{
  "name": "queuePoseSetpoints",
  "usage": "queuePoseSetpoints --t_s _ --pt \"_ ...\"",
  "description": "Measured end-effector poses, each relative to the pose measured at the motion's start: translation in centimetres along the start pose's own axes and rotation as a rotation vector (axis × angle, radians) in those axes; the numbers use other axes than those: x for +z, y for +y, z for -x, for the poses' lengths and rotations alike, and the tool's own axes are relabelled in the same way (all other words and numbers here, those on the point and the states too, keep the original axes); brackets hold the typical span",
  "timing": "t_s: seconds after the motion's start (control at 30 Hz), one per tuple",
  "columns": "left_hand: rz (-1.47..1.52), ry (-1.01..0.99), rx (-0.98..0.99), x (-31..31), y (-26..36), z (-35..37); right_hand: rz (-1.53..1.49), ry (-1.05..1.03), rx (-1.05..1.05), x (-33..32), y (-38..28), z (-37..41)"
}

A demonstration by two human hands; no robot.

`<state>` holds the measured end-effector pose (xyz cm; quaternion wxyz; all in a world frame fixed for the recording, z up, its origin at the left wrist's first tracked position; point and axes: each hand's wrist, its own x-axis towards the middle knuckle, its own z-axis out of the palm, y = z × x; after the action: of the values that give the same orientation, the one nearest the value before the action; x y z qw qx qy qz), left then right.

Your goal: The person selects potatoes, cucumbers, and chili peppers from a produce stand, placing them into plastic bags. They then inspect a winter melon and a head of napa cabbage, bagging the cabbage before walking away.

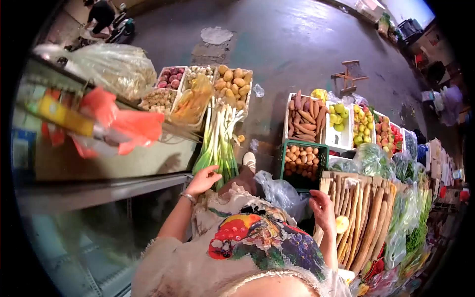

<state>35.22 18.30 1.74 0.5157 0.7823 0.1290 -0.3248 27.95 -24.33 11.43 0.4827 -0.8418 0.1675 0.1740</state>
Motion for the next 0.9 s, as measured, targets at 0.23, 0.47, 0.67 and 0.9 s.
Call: queuePoseSetpoints --t_s 0.23,0.47,0.67,0.9 --pt "-0.063 0.081 -0.141 -5.7 -3.9 -7.2 -0.047 -0.001 0.039 1.3 -2.3 -9.9" --pt "-0.089 -0.028 -0.23 -6.7 3.1 -11.7 0.01 -0.013 0.124 -0.8 -1.5 -13.8" --pt "-0.017 0.03 -0.155 -6.4 5.8 -16.1 0.053 -0.01 0.084 -3.4 2.5 -19.8" --pt "0.055 0.016 -0.257 -6.6 8.7 -22.4 0.071 0.126 0.181 -6.3 5.8 -23.6"
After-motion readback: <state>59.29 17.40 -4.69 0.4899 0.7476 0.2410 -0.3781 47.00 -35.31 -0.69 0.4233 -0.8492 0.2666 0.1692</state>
